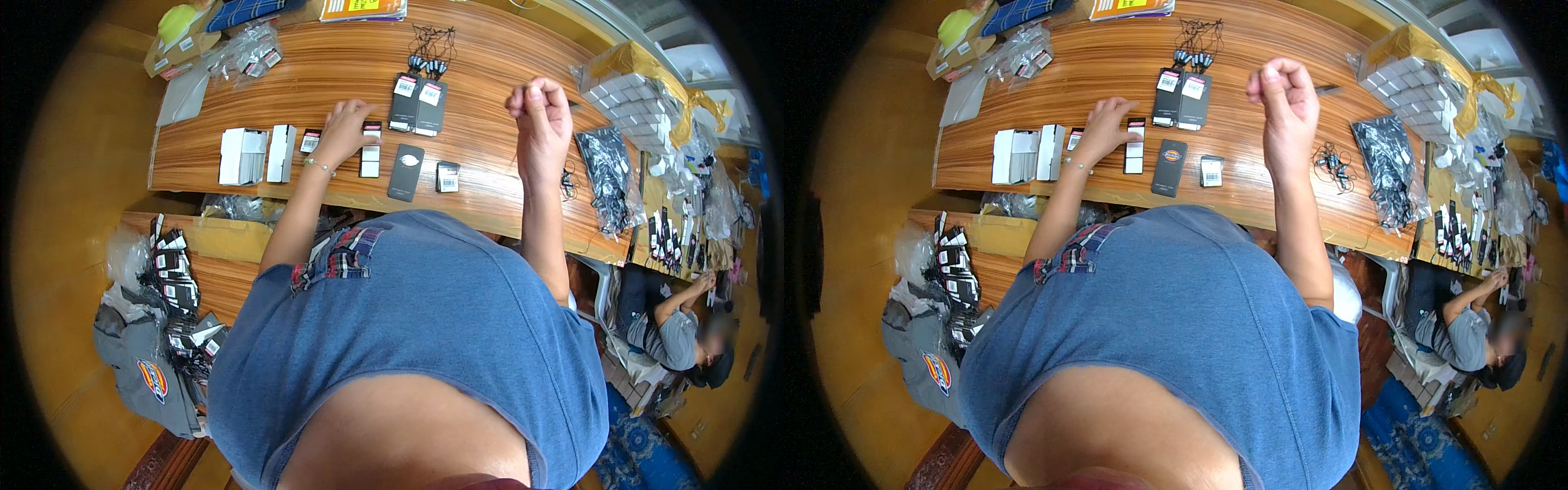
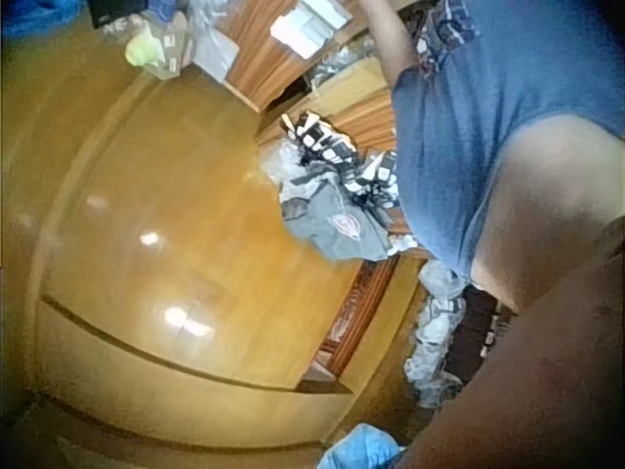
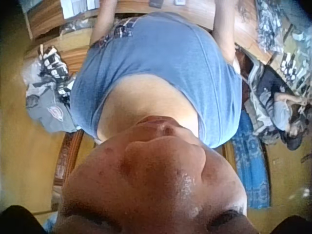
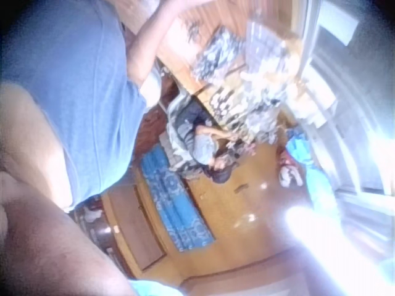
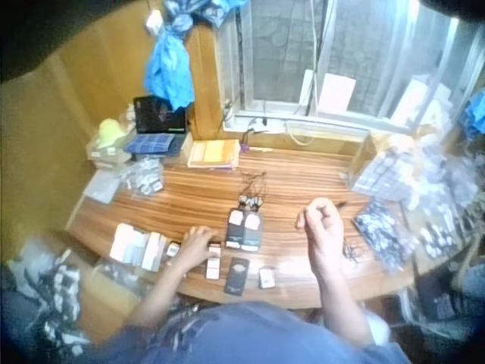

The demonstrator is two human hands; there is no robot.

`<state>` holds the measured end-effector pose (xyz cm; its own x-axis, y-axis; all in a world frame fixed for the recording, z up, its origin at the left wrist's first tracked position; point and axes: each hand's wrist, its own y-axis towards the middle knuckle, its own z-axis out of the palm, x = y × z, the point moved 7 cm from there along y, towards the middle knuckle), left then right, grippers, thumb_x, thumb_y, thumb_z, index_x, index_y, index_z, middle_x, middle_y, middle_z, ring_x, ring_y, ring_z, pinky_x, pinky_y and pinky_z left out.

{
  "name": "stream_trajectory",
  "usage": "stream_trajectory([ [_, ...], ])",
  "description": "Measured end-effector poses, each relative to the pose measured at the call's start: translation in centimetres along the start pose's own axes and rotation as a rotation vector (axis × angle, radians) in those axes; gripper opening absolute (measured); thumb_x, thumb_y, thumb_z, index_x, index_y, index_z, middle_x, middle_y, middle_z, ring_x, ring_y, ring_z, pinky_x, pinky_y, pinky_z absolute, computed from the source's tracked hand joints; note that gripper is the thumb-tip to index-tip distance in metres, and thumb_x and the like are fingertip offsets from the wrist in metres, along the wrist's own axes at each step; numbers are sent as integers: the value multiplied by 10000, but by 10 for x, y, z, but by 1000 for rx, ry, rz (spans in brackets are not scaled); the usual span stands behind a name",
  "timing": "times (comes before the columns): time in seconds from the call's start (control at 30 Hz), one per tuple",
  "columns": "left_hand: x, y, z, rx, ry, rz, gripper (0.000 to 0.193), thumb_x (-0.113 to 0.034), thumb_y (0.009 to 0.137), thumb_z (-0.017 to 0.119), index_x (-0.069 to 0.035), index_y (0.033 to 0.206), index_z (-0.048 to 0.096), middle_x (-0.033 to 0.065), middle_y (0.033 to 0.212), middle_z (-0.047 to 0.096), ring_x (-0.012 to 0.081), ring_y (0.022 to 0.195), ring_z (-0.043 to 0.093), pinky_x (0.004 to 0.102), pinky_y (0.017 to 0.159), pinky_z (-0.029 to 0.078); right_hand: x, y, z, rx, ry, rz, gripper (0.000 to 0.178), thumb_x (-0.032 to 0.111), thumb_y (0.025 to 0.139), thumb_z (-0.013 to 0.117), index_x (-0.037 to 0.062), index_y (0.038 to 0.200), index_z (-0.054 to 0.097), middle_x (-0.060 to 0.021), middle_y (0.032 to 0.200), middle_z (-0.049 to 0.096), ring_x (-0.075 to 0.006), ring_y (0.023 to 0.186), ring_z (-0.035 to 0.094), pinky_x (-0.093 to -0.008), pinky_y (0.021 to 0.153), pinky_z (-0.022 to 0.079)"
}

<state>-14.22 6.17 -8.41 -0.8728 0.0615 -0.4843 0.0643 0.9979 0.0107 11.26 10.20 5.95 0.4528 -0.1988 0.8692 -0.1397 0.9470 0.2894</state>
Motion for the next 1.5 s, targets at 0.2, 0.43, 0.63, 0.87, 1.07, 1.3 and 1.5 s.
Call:
stream_trajectory([
  [0.2,23,-18,25,34,228,-5,690,-353,541,793,-118,1147,560,99,1220,454,294,1139,371,452,941,283,-5,-1,-11,-69,8,45,88,62,891,494,16,962,514,-23,746,498,-87,671,462,-199,609,391],
  [0.43,13,-31,21,52,197,45,601,-305,519,797,-117,1054,598,55,1101,509,260,1076,406,413,898,299,-14,-4,-2,-40,12,164,114,41,873,500,8,981,519,-22,746,521,-84,684,481,-202,633,400],
  [0.63,9,-37,16,-68,150,110,527,-263,549,777,-98,1012,588,36,1054,528,244,1050,423,382,892,302,-21,-6,5,35,-5,198,115,42,868,507,2,976,517,-33,745,534,-84,677,477,-201,622,393],
  [0.87,21,-34,12,-111,-567,-99,294,-79,728,679,-54,996,560,32,904,586,146,860,543,277,748,431,-15,-11,11,106,-188,193,131,18,864,494,-3,993,498,-51,748,570,-93,694,522,-217,652,429],
  [1.07,-87,-8,-64,-262,-1075,39,249,-15,792,630,-3,1019,527,38,827,602,85,814,585,195,692,472,-30,-22,34,227,-272,207,142,-4,848,519,-3,985,480,-54,709,596,-78,663,549,-201,591,443],
  [1.3,-147,-3,-78,-271,-977,184,166,4,786,621,15,951,618,58,895,640,90,786,603,213,711,490,-6,-26,33,80,-482,-73,111,-24,816,546,-15,911,490,-59,699,600,-98,652,589,-208,579,452],
  [1.5,-160,-3,-79,-248,-923,211,149,5,781,621,11,929,640,48,851,652,82,733,604,212,664,496,-1,-28,25,38,-437,-65,112,-41,809,549,-19,890,474,-68,712,591,-102,658,587,-218,582,457],
])
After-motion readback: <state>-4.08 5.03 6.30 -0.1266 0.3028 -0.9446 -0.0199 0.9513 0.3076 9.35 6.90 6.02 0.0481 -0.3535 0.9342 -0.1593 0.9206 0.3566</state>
